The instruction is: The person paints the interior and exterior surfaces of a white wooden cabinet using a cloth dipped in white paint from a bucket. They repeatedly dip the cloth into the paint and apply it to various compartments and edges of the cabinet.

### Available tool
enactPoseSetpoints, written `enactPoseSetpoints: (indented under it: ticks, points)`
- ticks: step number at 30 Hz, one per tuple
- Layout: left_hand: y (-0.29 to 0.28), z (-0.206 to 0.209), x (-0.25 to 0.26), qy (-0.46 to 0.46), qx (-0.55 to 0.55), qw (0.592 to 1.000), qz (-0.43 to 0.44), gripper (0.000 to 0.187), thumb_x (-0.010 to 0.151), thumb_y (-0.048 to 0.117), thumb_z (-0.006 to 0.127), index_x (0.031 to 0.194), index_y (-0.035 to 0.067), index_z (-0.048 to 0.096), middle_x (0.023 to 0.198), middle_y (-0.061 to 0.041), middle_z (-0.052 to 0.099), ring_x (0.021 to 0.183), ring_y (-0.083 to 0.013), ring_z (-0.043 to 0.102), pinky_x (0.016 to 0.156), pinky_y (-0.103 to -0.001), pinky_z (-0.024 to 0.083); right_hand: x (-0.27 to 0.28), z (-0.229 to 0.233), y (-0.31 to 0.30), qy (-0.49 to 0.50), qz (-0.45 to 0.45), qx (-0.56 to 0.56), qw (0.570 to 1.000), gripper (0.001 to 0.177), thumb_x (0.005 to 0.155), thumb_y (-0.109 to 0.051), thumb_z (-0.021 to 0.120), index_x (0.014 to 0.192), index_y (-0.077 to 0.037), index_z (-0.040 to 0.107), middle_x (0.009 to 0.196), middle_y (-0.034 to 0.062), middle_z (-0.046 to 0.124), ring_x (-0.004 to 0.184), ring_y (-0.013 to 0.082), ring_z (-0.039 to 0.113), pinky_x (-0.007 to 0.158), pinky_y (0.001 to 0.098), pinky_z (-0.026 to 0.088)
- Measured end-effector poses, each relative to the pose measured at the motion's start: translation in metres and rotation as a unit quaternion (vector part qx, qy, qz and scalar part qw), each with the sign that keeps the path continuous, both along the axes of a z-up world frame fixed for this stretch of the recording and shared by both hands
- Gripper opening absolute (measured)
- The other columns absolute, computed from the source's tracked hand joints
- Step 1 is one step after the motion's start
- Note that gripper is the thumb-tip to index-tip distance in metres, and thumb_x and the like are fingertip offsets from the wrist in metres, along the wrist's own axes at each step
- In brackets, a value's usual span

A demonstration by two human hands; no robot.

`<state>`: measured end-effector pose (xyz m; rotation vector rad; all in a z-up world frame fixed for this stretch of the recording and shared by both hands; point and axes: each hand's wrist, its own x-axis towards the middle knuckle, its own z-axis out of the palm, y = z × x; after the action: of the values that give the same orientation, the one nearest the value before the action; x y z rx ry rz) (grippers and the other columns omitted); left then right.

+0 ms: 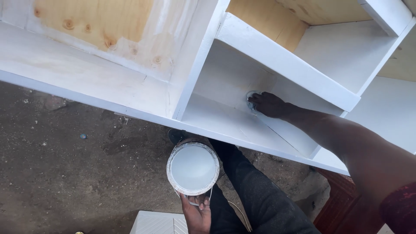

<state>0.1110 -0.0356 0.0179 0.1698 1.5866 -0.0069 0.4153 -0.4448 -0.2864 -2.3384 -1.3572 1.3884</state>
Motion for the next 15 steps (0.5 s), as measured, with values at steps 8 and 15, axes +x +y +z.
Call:
enactPoseSetpoints:
  ticks: [8, 15]
  points:
    - [0.003, 0.000, 0.008, -0.009, 0.006, 0.999, -0.041, 0.063, 0.103, 0.055, 0.049, 0.148, 0.011, 0.053, 0.086, -0.003, 0.054, 0.043, -0.0081, 0.028, 0.046, -0.026, 0.037, 0.111, 0.264, 0.344, 0.279, -0.631, 0.140, 0.710, 0.031, 0.106, -0.043, 0.031, 0.096, -0.021, 0.051, 0.084, -0.0056, 0.059, 0.075, 0.0064, 0.053, 0.082, 0.0236, 0.033]
    - [0.004, 0.001, 0.018, -0.009, -0.001, 0.999, -0.053, 0.063, 0.103, 0.055, 0.050, 0.148, 0.011, 0.051, 0.089, -0.004, 0.053, 0.044, -0.0069, 0.028, 0.046, -0.025, 0.036, 0.054, 0.197, 0.195, 0.085, -0.578, -0.130, 0.801, 0.060, 0.091, -0.059, 0.040, 0.140, -0.026, 0.051, 0.141, -0.0005, 0.060, 0.131, 0.0215, 0.056, 0.105, 0.0367, 0.039]
